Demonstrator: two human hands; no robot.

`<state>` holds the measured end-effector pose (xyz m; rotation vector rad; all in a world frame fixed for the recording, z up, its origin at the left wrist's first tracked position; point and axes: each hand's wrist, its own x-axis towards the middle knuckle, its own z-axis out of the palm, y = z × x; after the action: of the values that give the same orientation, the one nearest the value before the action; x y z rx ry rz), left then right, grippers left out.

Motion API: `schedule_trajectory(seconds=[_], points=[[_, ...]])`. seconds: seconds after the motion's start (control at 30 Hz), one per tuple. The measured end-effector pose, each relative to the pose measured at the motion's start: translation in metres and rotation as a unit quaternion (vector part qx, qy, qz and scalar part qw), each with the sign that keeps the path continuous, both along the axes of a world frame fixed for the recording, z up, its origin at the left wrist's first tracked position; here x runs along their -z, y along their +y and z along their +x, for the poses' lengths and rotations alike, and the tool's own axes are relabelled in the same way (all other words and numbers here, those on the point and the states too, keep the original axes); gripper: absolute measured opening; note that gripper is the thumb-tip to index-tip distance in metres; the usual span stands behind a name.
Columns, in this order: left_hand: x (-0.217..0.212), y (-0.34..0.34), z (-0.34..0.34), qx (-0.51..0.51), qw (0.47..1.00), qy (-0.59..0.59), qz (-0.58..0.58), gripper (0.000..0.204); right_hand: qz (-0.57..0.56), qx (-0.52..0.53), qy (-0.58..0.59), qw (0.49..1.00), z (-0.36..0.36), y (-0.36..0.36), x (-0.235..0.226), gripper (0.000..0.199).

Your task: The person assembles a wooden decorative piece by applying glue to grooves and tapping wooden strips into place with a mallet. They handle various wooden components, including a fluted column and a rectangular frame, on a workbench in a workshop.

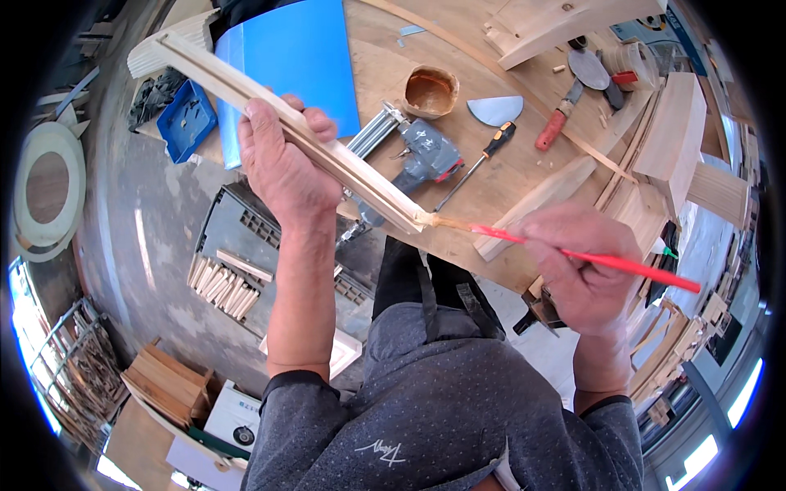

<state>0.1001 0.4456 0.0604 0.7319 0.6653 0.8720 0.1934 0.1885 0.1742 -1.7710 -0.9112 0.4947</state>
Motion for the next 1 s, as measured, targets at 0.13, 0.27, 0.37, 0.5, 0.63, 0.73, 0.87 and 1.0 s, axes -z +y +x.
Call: schedule_trajectory(seconds=[0.13, 0.27, 0.37, 0.5, 0.63, 0.73, 0.87, 1.0], points=[[0.012, 0.005, -0.001, 0.001, 0.999, 0.039, 0.009, 0.024, 0.004, -0.039, -0.028, 0.999, 0.001, -0.009, 0.000, 0.015], [0.002, 0.000, 0.006, 0.044, 0.998, 0.046, 0.001, 0.024, 0.017, -0.047, 0.049, 0.998, 0.005, -0.017, -0.001, 0.012], [0.004, -0.016, 0.017, 0.090, 0.996, 0.020, 0.000, 0.028, 0.012, -0.057, 0.079, 0.995, 0.018, -0.038, -0.007, 0.010], [-0.006, -0.051, 0.034, 0.125, 0.992, 0.016, 0.001, 0.031, 0.041, 0.010, 0.174, 0.984, 0.019, -0.090, -0.020, 0.014], [-0.014, -0.071, 0.037, 0.152, 0.988, 0.012, 0.010, 0.035, -0.001, 0.219, 0.120, 0.968, 0.033, -0.192, -0.038, 0.012], [-0.029, -0.097, 0.041, 0.152, 0.988, 0.031, 0.007, 0.031, 0.094, 0.410, 0.032, 0.907, 0.045, -0.283, -0.035, 0.017], [-0.044, -0.142, 0.043, 0.154, 0.986, 0.058, 0.001, 0.032, 0.120, 0.617, -0.025, 0.778, 0.068, -0.369, -0.017, 0.020], [-0.045, -0.179, 0.037, 0.163, 0.985, 0.061, -0.001, 0.034, 0.136, 0.648, -0.020, 0.749, 0.092, -0.410, 0.022, 0.019]])
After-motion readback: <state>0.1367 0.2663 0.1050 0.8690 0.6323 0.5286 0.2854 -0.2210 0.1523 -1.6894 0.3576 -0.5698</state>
